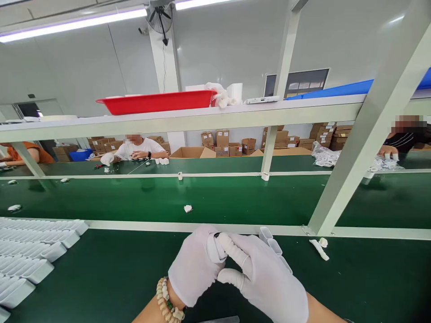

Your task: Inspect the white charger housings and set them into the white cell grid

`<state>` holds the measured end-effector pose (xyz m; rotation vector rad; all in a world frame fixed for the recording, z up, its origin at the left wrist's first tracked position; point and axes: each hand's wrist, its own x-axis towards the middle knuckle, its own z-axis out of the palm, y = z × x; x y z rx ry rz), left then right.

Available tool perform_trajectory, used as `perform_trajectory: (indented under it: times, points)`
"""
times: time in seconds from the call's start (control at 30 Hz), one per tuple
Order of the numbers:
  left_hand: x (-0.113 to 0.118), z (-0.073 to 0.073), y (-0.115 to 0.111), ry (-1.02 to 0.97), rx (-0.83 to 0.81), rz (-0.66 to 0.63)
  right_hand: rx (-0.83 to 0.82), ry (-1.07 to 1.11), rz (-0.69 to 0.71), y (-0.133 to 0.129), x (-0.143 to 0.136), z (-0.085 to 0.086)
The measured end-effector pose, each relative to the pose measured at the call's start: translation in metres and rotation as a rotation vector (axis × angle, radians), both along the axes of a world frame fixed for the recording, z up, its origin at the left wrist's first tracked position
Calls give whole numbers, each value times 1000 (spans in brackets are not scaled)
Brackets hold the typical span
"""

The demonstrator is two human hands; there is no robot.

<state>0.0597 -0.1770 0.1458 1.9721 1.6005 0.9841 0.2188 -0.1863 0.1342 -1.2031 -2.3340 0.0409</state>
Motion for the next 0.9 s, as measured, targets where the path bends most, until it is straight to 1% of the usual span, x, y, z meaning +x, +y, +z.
perform_trajectory:
  times: [0.1, 0.17, 0.2, 0.3, 0.4, 0.47, 0.53, 0.6, 0.67, 0.77, 0.83, 0.9]
  points:
    - [-1, -5, 1, -24, 27, 40, 92, 64, 57, 2, -4, -7]
    - [-3, -10, 2, -58, 60, 36, 94, 130, 78, 4, -6, -8]
    - [-4, -13, 2, -84, 79, 16, 54, 166, 86, 6, -7, -6]
    - [-1, -20, 7, -191, 111, -72, -135, 313, 74, 15, -4, 5]
    - [13, -29, 21, -319, 52, -127, -274, 391, 6, 31, 6, 12]
    - [26, -38, 34, -415, -4, -142, -342, 366, 25, 46, 15, 10]
    - [38, -51, 45, -476, -83, -123, -396, 335, 27, 63, 25, 2]
    - [49, -67, 50, -439, -215, -96, -419, 320, -48, 83, 36, -9]
    - [59, -83, 48, -312, -334, -97, -417, 303, -159, 104, 46, -20]
    - [79, -104, 41, -81, -378, -149, -424, 227, -307, 138, 59, -32]
    - [96, -111, 40, 31, -395, -195, -436, 147, -382, 157, 63, -36]
    - [110, -112, 42, 90, -401, -216, -444, 66, -434, 172, 64, -38]
